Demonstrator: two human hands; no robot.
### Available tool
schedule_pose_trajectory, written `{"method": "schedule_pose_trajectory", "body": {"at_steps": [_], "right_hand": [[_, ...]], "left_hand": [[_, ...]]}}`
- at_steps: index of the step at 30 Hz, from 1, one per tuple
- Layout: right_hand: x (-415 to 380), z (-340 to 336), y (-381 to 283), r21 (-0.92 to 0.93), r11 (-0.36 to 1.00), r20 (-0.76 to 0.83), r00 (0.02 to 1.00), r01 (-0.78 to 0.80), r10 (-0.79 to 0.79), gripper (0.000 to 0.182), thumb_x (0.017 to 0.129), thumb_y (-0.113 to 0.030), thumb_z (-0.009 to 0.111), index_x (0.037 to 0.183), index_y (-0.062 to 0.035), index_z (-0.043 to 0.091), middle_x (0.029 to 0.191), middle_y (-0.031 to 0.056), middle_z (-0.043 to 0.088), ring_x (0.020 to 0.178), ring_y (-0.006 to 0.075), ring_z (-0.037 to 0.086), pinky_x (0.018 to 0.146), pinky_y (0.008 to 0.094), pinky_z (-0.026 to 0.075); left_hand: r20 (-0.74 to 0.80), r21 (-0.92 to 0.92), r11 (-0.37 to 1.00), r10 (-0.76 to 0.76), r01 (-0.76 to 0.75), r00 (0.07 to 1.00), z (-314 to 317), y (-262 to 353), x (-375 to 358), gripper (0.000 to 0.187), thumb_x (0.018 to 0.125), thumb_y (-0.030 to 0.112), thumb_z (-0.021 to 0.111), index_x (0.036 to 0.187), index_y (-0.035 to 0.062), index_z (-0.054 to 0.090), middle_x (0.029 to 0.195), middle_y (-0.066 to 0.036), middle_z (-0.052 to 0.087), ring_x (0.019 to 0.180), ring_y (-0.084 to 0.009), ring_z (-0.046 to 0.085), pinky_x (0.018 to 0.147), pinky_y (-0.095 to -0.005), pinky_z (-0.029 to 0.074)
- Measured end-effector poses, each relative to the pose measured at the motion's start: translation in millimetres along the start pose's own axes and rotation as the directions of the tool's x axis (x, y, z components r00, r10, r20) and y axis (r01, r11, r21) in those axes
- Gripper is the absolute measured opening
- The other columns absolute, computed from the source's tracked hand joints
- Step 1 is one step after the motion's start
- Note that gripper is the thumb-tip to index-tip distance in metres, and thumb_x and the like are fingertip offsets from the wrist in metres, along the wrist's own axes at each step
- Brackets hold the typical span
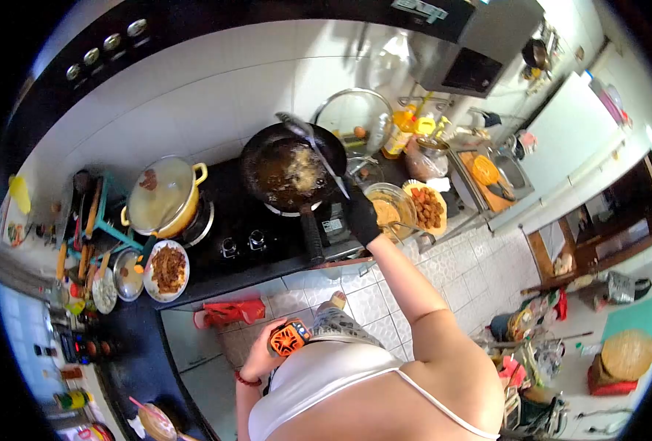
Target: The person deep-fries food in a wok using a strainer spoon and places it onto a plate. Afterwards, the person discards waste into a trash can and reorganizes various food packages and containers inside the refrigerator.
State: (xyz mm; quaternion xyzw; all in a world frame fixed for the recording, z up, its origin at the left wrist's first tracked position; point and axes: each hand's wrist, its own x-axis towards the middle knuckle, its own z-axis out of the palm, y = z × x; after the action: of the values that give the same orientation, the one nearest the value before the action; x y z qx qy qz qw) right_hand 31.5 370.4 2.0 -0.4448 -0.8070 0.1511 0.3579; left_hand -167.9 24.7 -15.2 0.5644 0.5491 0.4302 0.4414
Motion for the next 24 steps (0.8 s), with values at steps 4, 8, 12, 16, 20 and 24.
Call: {"method": "schedule_pose_trajectory", "body": {"at_steps": [4, 8, 12, 16, 20, 24], "right_hand": [[3, 7, -3, -0.003, 1.0, -0.028, 1.0, 0.007, -0.008, 0.047, 0.084, -0.012, 0.053, 0.13, -0.0178, 0.051, 0.099, 0.0209, 0.062, 0.082, 0.0393, 0.062, 0.068, 0.0465, 0.05], [5, -5, -22, 0.009, 0.999, 0.011, 0.999, -0.031, 0.031, 0.047, 0.084, -0.016, 0.055, 0.13, -0.0179, 0.051, 0.092, 0.0202, 0.065, 0.079, 0.0397, 0.063, 0.067, 0.0468, 0.05], [3, 0, -25, 0.054, 0.996, -0.109, 0.992, 0.072, -0.066, 0.051, 0.083, -0.017, 0.057, 0.133, -0.0175, 0.049, 0.09, 0.021, 0.065, 0.078, 0.0403, 0.063, 0.066, 0.0479, 0.05], [-2, -3, -22, -0.075, 0.997, -0.002, 1.0, -0.007, 0.007, 0.053, 0.082, -0.015, 0.057, 0.134, -0.0196, 0.048, 0.097, 0.0222, 0.064, 0.083, 0.0393, 0.063, 0.068, 0.0471, 0.051], [-4, -11, -30, -0.013, 1.0, 0.009, 1.0, 0.002, -0.002, 0.055, 0.081, -0.013, 0.057, 0.134, -0.0212, 0.047, 0.11, 0.0226, 0.06, 0.088, 0.0381, 0.063, 0.07, 0.0469, 0.051], [-5, -10, -30, -0.031, 0.999, -0.006, 0.999, 0.037, -0.038, 0.056, 0.081, -0.012, 0.058, 0.135, -0.021, 0.046, 0.119, 0.022, 0.057, 0.091, 0.0386, 0.062, 0.073, 0.0472, 0.051]], "left_hand": [[0.02, -0.009, 1.0, -0.03, 0.03, 0.999, 1, 1, 4, 0.061, 0.074, 0.011, 0.074, 0.128, 0.0036, 0.046, 0.123, -0.013, 0.055, 0.115, -0.0249, 0.053, 0.096, -0.0369, 0.044], [0.045, -0.012, 0.999, -0.045, 0.046, 0.998, 3, 3, 5, 0.064, 0.072, 0.01, 0.076, 0.127, 0.0032, 0.046, 0.124, -0.014, 0.054, 0.116, -0.0245, 0.053, 0.097, -0.0363, 0.043], [0.069, -0.014, 0.998, -0.057, 0.058, 0.996, 4, 5, 8, 0.066, 0.07, 0.009, 0.078, 0.127, 0.0029, 0.046, 0.126, -0.014, 0.053, 0.117, -0.0242, 0.052, 0.098, -0.0357, 0.043], [0.066, -0.05, 0.994, -0.094, 0.097, 0.993, 7, 5, 8, 0.069, 0.067, 0.007, 0.081, 0.127, 0.0026, 0.046, 0.128, -0.014, 0.053, 0.119, -0.0239, 0.051, 0.099, -0.0351, 0.043], [0.046, -0.108, 0.983, -0.141, 0.146, 0.989, 11, 2, 6, 0.071, 0.065, 0.006, 0.083, 0.126, 0.0023, 0.046, 0.13, -0.014, 0.052, 0.12, -0.0236, 0.051, 0.099, -0.0345, 0.042], [0.057, 0.043, 0.998, -0.043, 0.04, 0.997, 9, 10, 7, 0.072, 0.064, 0.006, 0.084, 0.126, 0.0025, 0.047, 0.13, -0.014, 0.052, 0.121, -0.0236, 0.05, 0.101, -0.0346, 0.041]]}}
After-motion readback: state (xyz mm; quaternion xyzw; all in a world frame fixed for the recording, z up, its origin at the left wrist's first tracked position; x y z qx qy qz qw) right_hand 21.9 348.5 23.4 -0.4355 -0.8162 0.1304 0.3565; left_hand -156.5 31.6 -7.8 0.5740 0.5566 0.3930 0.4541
